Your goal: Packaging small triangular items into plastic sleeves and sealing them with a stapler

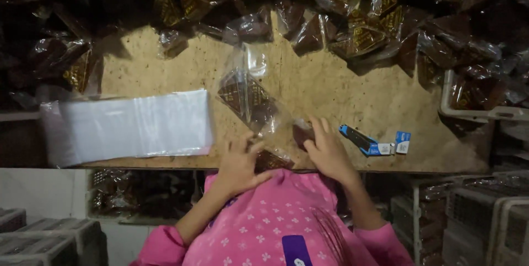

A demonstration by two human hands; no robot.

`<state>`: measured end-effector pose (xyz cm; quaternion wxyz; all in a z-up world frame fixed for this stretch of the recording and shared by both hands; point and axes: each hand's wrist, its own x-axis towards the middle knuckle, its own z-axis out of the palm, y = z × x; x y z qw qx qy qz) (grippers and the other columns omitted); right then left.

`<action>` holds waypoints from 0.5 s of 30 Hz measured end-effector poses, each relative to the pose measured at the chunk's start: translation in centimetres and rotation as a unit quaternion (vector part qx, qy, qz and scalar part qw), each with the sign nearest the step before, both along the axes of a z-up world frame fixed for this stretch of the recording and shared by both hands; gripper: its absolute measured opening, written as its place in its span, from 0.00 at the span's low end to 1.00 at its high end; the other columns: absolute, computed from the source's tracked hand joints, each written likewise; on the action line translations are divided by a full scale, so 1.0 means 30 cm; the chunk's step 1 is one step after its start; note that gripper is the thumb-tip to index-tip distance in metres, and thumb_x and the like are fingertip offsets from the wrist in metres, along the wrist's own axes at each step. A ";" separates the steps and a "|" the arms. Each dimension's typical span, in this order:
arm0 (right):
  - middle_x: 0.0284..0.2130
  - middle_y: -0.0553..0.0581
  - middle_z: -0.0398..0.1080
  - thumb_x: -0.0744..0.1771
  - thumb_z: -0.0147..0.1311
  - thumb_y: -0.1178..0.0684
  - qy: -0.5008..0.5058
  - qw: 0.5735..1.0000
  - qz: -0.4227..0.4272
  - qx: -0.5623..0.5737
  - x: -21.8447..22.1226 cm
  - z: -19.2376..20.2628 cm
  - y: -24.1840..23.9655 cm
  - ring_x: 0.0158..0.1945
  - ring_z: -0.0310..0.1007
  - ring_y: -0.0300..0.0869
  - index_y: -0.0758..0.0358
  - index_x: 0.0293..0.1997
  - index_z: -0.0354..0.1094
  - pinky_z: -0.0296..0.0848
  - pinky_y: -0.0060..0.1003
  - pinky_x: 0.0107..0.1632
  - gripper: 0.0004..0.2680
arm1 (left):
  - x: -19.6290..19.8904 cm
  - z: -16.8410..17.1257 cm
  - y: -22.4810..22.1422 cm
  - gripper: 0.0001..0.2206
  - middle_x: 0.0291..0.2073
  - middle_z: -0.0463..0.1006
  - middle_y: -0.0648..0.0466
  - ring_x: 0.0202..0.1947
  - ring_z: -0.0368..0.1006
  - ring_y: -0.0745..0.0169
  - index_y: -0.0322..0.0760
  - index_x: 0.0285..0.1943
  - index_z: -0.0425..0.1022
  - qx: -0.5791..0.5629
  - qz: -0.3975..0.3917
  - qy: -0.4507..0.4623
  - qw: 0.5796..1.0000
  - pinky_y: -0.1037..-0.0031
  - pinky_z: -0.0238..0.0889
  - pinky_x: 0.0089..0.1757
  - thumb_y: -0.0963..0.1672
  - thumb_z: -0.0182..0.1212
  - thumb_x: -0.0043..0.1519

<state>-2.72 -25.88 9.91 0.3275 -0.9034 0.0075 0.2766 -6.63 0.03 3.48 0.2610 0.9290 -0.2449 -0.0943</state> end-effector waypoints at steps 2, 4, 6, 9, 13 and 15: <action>0.56 0.73 0.61 0.67 0.49 0.52 0.005 0.999 0.044 -0.019 -0.030 -0.085 -0.006 0.62 0.61 0.71 0.64 0.69 0.55 0.64 0.64 0.61 0.21 | 0.010 -0.037 -0.017 0.33 0.60 0.65 0.39 0.60 0.65 0.35 0.43 0.64 0.67 0.025 -0.034 0.062 0.997 0.44 0.54 0.55 0.60 0.64 0.54; 0.55 0.70 0.62 0.68 0.51 0.49 0.011 0.995 0.088 -0.038 -0.070 -0.113 0.000 0.63 0.62 0.67 0.62 0.66 0.58 0.66 0.61 0.62 0.19 | -0.017 -0.071 -0.021 0.33 0.58 0.66 0.37 0.58 0.65 0.32 0.42 0.67 0.66 0.050 -0.068 0.124 0.989 0.47 0.59 0.53 0.54 0.70 0.53; 0.52 0.75 0.64 0.71 0.45 0.47 0.103 0.991 -0.013 0.083 -0.081 -0.079 0.003 0.61 0.65 0.69 0.64 0.67 0.52 0.65 0.63 0.59 0.18 | -0.034 -0.109 -0.026 0.24 0.47 0.70 0.44 0.47 0.70 0.41 0.41 0.64 0.69 -0.088 -0.089 -0.055 0.991 0.62 0.66 0.49 0.43 0.64 0.57; 0.53 0.62 0.59 0.68 0.56 0.43 0.151 0.967 -0.018 0.202 -0.111 -0.012 0.013 0.62 0.58 0.56 0.56 0.64 0.46 0.60 0.57 0.64 0.22 | -0.051 -0.083 -0.074 0.21 0.57 0.69 0.29 0.56 0.67 0.20 0.39 0.66 0.67 -0.276 -0.099 0.109 0.950 0.46 0.64 0.52 0.43 0.62 0.64; 0.61 0.78 0.63 0.60 0.67 0.57 0.136 0.953 -0.063 0.264 -0.088 0.055 0.114 0.67 0.60 0.69 0.60 0.70 0.42 0.56 0.66 0.67 0.34 | 0.063 0.014 -0.158 0.24 0.67 0.65 0.40 0.56 0.74 0.36 0.53 0.63 0.73 -0.353 -0.072 -0.069 0.930 0.56 0.72 0.51 0.45 0.72 0.57; 0.56 0.78 0.68 0.62 0.63 0.51 -0.018 0.976 -0.190 0.103 -0.061 0.010 0.117 0.60 0.68 0.71 0.63 0.68 0.45 0.65 0.69 0.62 0.30 | 0.101 0.031 -0.135 0.25 0.66 0.63 0.41 0.50 0.75 0.47 0.47 0.59 0.67 -0.270 0.047 -0.130 0.953 0.60 0.75 0.45 0.39 0.68 0.52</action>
